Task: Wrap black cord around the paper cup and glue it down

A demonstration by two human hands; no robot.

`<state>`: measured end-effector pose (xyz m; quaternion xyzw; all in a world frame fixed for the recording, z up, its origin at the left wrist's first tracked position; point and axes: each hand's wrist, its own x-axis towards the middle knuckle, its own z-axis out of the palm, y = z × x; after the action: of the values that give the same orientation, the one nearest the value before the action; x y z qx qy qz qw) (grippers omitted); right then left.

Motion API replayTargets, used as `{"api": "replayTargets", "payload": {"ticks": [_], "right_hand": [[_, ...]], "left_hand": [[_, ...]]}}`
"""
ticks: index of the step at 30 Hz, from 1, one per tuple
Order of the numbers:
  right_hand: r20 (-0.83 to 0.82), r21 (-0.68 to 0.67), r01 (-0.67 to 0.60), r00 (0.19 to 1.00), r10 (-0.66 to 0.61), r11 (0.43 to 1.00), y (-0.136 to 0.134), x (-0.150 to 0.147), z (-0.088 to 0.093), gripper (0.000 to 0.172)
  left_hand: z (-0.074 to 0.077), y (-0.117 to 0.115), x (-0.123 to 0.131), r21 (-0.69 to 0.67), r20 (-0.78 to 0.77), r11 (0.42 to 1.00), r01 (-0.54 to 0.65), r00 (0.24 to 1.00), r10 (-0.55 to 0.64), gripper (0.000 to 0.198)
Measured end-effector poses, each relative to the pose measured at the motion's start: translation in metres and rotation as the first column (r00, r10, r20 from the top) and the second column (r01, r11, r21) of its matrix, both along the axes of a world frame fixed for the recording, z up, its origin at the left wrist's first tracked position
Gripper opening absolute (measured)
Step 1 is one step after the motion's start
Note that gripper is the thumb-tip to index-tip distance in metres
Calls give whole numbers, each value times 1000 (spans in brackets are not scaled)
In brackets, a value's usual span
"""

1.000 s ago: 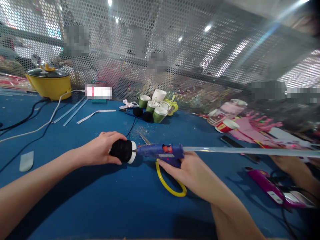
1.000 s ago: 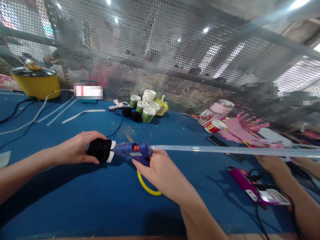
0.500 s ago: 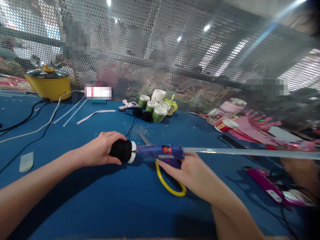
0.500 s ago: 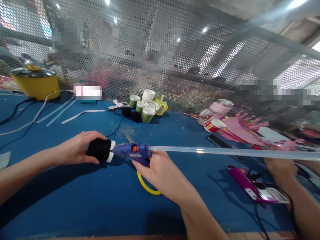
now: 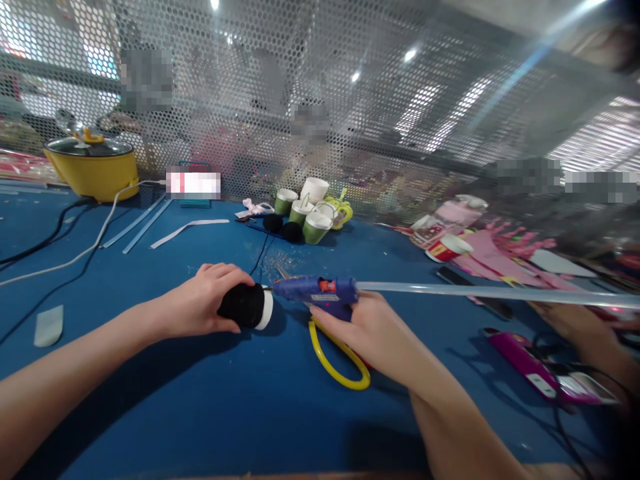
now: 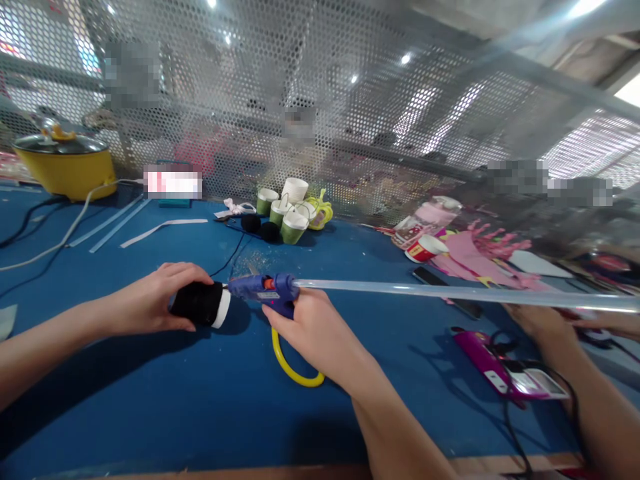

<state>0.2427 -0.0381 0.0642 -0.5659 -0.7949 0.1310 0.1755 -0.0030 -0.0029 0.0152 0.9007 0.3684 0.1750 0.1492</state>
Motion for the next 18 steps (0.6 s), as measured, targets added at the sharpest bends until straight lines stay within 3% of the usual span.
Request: {"api": "replayTargets", "payload": {"ticks": [6, 9, 12, 15, 18], "right_hand": [[-28, -53, 36, 999, -38, 998, 6, -3, -3, 26], [-97, -141, 101, 989, -116, 985, 8, -4, -2, 31], [-247, -248, 156, 944, -218, 956, 16, 1, -4, 31], [-428, -251, 222, 847, -314, 942, 33, 11, -13, 24], [-389, -257, 292, 841, -375, 921, 55, 22, -26, 23]], "left_hand": [[0, -1, 1, 5, -8, 1000, 10, 1000, -10, 50], [0, 0, 1, 5, -13, 1000, -6, 1000, 6, 52], [-1, 0, 1, 10, -1, 1000, -9, 1000, 9, 52], [-1, 0, 0, 22, 21, 1000, -7, 1000, 7, 52], [-1, -1, 1, 42, 44, 999, 7, 999, -9, 52]]}}
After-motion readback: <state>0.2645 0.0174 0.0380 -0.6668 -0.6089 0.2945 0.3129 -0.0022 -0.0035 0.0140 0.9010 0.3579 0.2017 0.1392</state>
